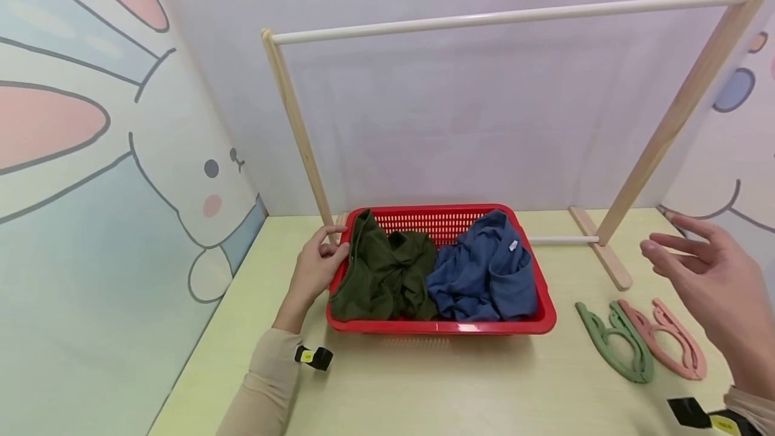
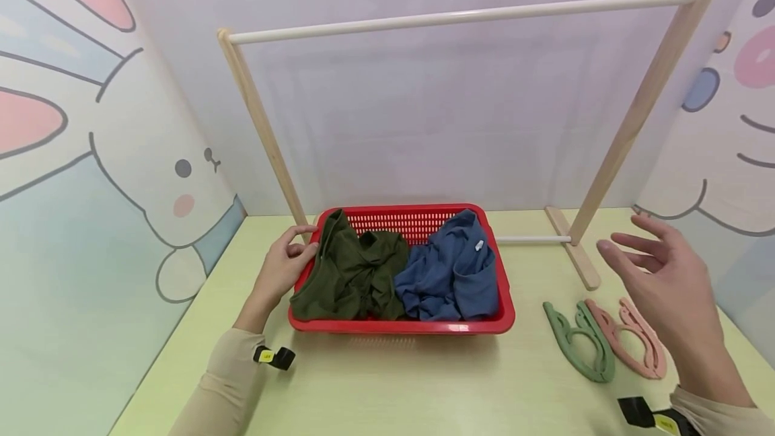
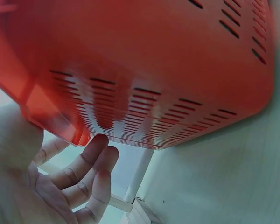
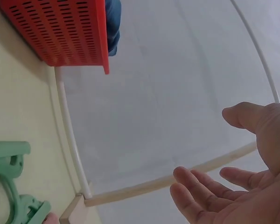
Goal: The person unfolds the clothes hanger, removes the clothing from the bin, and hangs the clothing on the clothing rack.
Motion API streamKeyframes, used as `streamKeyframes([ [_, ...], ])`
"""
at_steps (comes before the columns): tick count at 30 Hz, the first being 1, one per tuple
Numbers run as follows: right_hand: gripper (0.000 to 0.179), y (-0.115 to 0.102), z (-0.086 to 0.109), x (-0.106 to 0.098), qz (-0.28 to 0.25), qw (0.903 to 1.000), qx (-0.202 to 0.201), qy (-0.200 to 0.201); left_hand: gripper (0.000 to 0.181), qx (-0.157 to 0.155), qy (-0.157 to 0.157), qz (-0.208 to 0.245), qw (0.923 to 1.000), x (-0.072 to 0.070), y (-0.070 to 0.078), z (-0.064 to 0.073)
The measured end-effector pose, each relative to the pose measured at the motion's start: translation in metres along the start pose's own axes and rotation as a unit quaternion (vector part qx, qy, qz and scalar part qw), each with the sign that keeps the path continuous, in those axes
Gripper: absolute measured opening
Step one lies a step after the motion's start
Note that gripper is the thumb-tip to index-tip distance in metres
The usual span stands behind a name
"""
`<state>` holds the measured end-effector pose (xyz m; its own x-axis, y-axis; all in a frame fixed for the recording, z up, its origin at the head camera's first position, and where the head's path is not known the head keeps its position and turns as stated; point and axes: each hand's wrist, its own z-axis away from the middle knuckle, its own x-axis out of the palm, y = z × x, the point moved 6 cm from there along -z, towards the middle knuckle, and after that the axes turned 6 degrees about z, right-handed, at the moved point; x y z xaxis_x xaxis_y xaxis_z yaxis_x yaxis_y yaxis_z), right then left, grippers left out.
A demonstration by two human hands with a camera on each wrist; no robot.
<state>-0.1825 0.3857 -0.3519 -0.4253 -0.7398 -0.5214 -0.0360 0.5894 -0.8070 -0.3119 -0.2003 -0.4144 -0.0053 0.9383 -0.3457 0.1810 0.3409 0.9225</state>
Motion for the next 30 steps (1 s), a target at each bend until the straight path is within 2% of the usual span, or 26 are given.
streamKeyframes([
  [5,0.062,0.023,0.008,-0.008,-0.066,0.997,-0.025,0.031,0.037,0.001,-0.008,0.007,0.9999,0.001,0.001,0.001],
  [8,0.061,0.037,0.014,-0.011,-0.107,0.9931,-0.032,0.036,0.038,0.001,-0.01,0.009,0.9999,0.001,0.001,0.001],
  [12,0.059,0.057,0.024,-0.012,-0.181,0.9826,-0.019,0.037,0.038,-0.006,-0.016,0.011,0.9998,0.003,0.001,0.002],
  [18,0.059,0.083,0.036,-0.015,-0.178,0.9818,0.017,0.064,0.038,-0.008,-0.017,0.011,0.9998,0.004,0.001,0.002],
  [22,0.058,0.095,0.04,-0.014,-0.196,0.9779,0.035,0.065,0.038,-0.003,-0.012,0.007,0.9999,0.003,0.002,0.002],
  [27,0.062,0.104,0.041,-0.015,-0.104,0.9912,0.05,0.064,0.039,-0.006,-0.011,0.005,0.9999,0.003,0.002,0.002],
  [30,0.065,0.108,0.04,-0.014,-0.056,0.9951,0.06,0.056,0.039,-0.01,-0.011,0.008,0.9999,0.003,0.001,0.002],
])
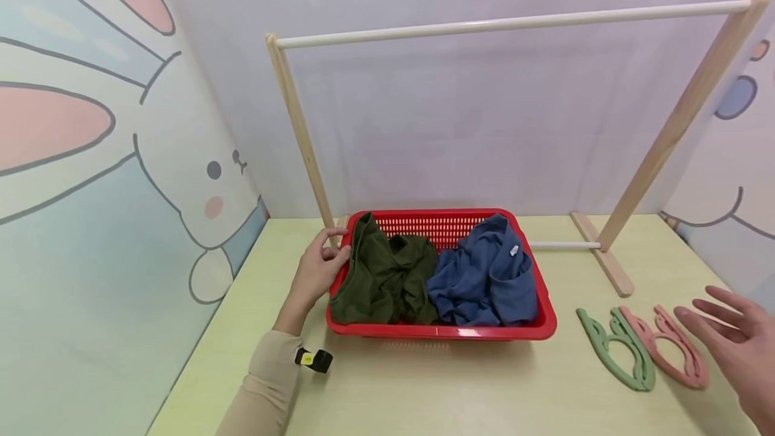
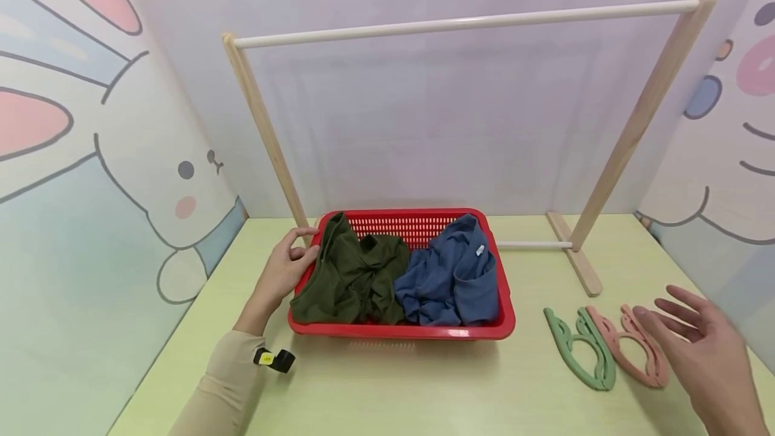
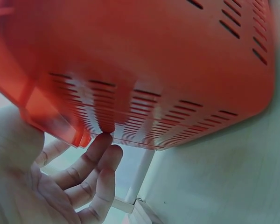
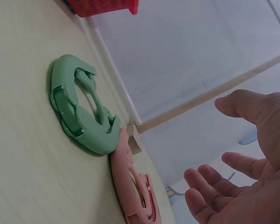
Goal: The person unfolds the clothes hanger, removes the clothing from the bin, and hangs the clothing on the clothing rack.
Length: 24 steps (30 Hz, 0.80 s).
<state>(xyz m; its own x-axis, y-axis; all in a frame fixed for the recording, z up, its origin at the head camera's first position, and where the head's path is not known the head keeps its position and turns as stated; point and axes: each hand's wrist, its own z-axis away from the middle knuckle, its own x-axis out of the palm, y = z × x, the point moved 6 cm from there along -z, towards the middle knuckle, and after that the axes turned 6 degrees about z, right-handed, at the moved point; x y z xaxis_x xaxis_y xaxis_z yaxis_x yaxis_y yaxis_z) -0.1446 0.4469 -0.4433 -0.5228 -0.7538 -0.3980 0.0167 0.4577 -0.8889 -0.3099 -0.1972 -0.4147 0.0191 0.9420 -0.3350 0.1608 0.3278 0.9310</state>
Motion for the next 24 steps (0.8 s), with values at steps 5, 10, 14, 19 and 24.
streamKeyframes([
  [5,0.07,0.008,-0.002,0.004,0.04,0.9988,0.008,-0.025,0.039,-0.008,0.0,0.006,0.9999,0.0,0.0,0.0],
  [10,0.079,0.018,0.0,0.006,0.083,0.9947,0.026,-0.054,0.038,-0.01,0.003,0.003,0.9999,0.002,0.0,0.0],
  [14,0.079,0.024,0.0,0.005,0.107,0.9915,0.042,-0.063,0.038,-0.008,0.003,0.003,1.0,0.004,0.001,0.001],
  [19,0.091,0.033,-0.001,0.008,0.146,0.9822,0.065,-0.098,0.038,-0.01,0.006,0.002,0.9999,0.003,0.0,0.001],
  [24,0.094,0.037,-0.004,0.013,0.178,0.9726,0.065,-0.135,0.039,-0.01,0.009,-0.002,0.9999,0.002,0.0,0.001],
])
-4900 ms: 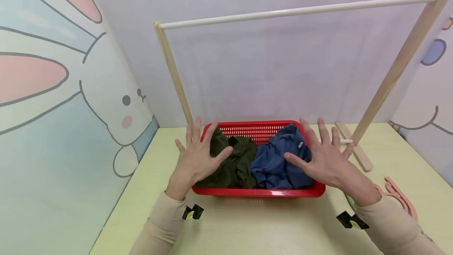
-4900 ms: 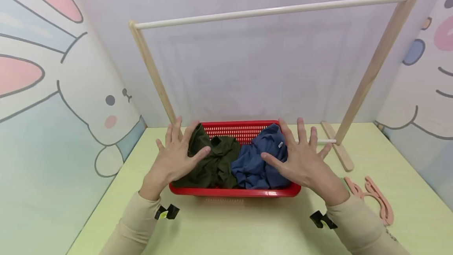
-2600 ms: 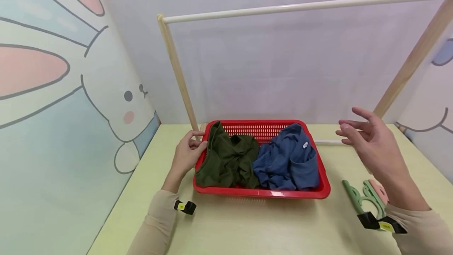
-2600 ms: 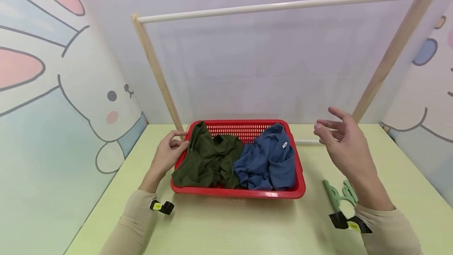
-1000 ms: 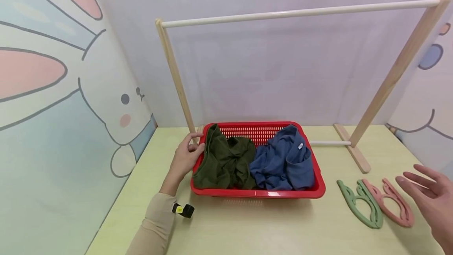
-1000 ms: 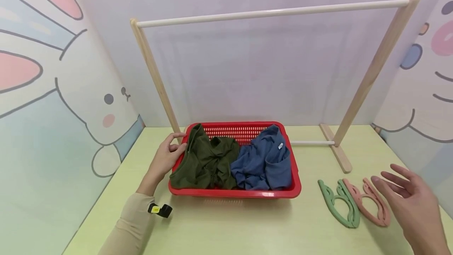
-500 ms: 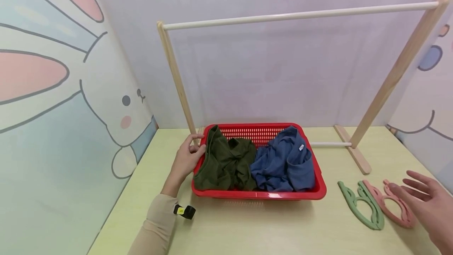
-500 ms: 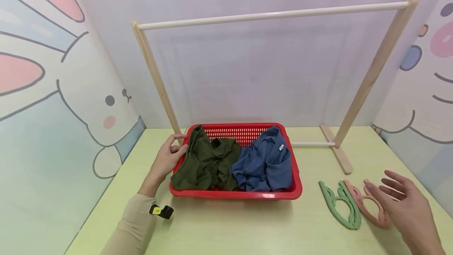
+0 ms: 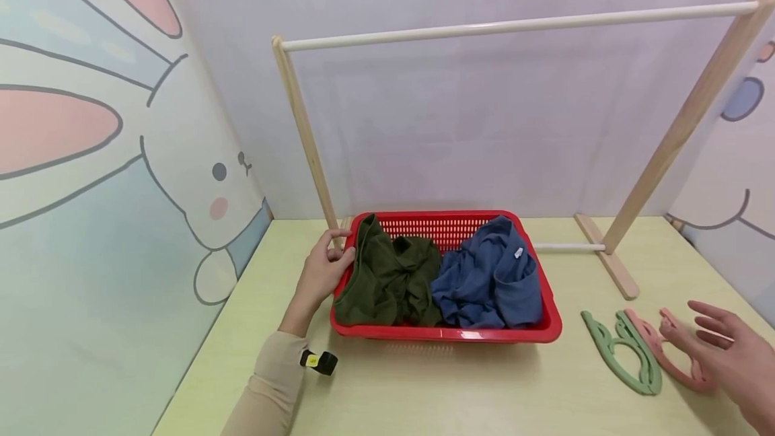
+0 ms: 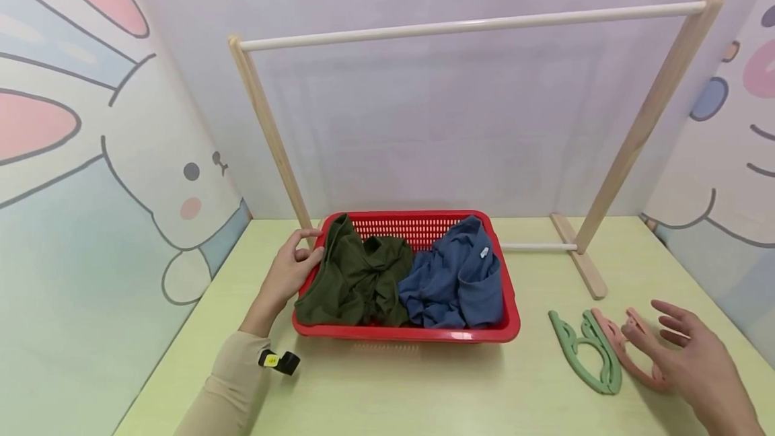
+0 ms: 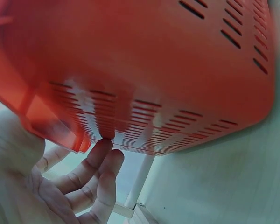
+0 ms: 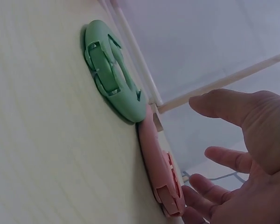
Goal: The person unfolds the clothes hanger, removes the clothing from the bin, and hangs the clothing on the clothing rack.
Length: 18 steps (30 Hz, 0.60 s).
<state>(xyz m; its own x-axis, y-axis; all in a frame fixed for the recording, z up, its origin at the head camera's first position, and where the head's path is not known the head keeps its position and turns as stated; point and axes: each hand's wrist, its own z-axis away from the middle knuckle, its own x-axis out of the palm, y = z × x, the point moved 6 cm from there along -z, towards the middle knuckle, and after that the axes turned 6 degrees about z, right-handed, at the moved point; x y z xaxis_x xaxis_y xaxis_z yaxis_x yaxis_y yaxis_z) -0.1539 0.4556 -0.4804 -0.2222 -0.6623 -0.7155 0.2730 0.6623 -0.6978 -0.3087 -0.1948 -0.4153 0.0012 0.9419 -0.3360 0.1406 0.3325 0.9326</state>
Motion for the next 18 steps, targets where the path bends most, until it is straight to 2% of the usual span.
streamKeyframes([
  [6,0.1,-0.0001,-0.0002,0.0041,0.033,0.9969,0.013,-0.071,0.04,-0.005,-0.002,0.005,1.0,0.0002,-0.0003,0.0005],
  [11,0.102,-0.001,-0.0029,0.0059,0.063,0.9903,-0.007,-0.124,0.04,-0.012,0.001,0.005,0.9999,-0.0008,-0.0035,0.0015],
  [18,0.099,0.0019,-0.0074,0.0071,0.115,0.9847,-0.053,-0.12,0.039,-0.007,-0.002,0.001,1.0,-0.0003,-0.0016,0.0002],
])
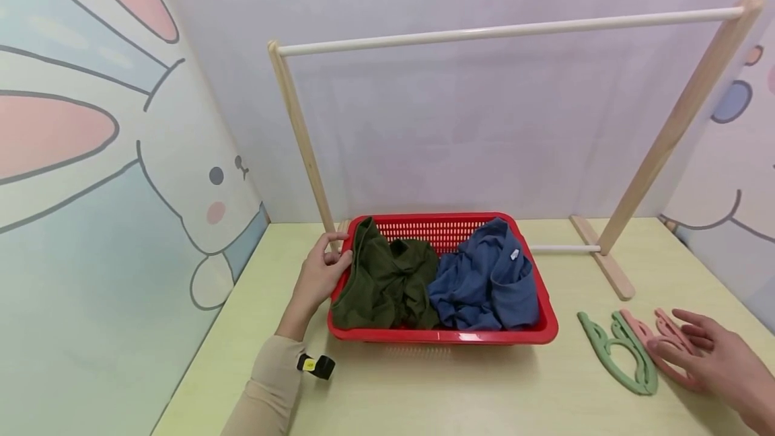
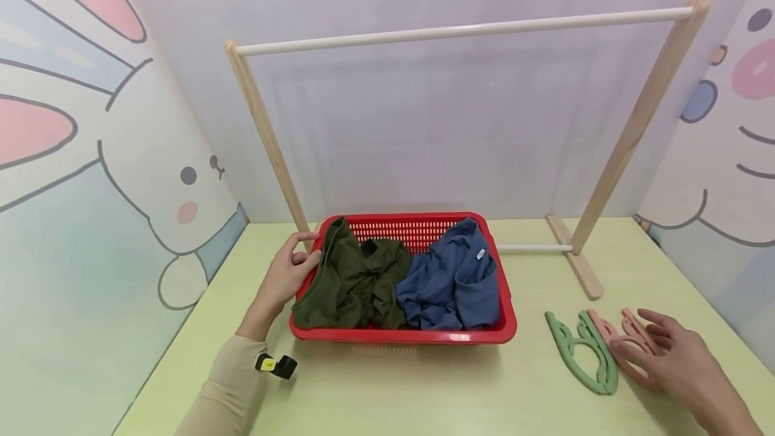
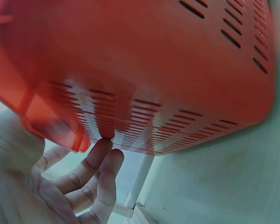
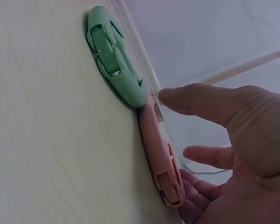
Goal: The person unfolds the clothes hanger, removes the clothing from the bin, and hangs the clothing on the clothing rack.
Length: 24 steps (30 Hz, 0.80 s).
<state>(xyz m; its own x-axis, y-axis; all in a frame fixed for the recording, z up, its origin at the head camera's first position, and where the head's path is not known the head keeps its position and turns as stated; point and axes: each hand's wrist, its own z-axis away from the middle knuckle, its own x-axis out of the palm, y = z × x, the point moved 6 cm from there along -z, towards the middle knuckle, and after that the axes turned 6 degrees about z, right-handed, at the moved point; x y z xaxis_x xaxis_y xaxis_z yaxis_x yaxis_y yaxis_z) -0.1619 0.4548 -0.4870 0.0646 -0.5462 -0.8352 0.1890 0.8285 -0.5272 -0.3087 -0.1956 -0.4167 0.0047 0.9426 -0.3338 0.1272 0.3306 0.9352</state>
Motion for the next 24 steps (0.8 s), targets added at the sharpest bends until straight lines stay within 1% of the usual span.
streamKeyframes([
  [6,0.093,-0.0008,-0.0027,-0.0014,0.03,0.9991,-0.022,0.022,0.038,0.005,0.003,-0.001,1.0,-0.0014,0.0017,0.0001],
  [11,0.09,-0.0047,-0.0005,-0.0006,0.039,0.9981,-0.028,0.037,0.039,0.005,0.003,-0.003,1.0,-0.0006,0.0021,0.0006],
  [14,0.089,-0.0071,0.0002,-0.0019,0.053,0.9971,-0.031,0.045,0.039,0.006,0.003,-0.004,1.0,0.0002,0.002,0.0012],
  [20,0.095,-0.0073,0.0005,-0.0008,0.084,0.9954,-0.016,0.044,0.039,0.008,0.006,-0.004,0.9999,-0.0001,0.0003,0.0007],
  [24,0.093,-0.0069,0.0018,-0.0011,0.103,0.9913,-0.029,0.076,0.039,0.005,0.005,-0.005,1.0,0.0004,-0.0009,0.0005],
])
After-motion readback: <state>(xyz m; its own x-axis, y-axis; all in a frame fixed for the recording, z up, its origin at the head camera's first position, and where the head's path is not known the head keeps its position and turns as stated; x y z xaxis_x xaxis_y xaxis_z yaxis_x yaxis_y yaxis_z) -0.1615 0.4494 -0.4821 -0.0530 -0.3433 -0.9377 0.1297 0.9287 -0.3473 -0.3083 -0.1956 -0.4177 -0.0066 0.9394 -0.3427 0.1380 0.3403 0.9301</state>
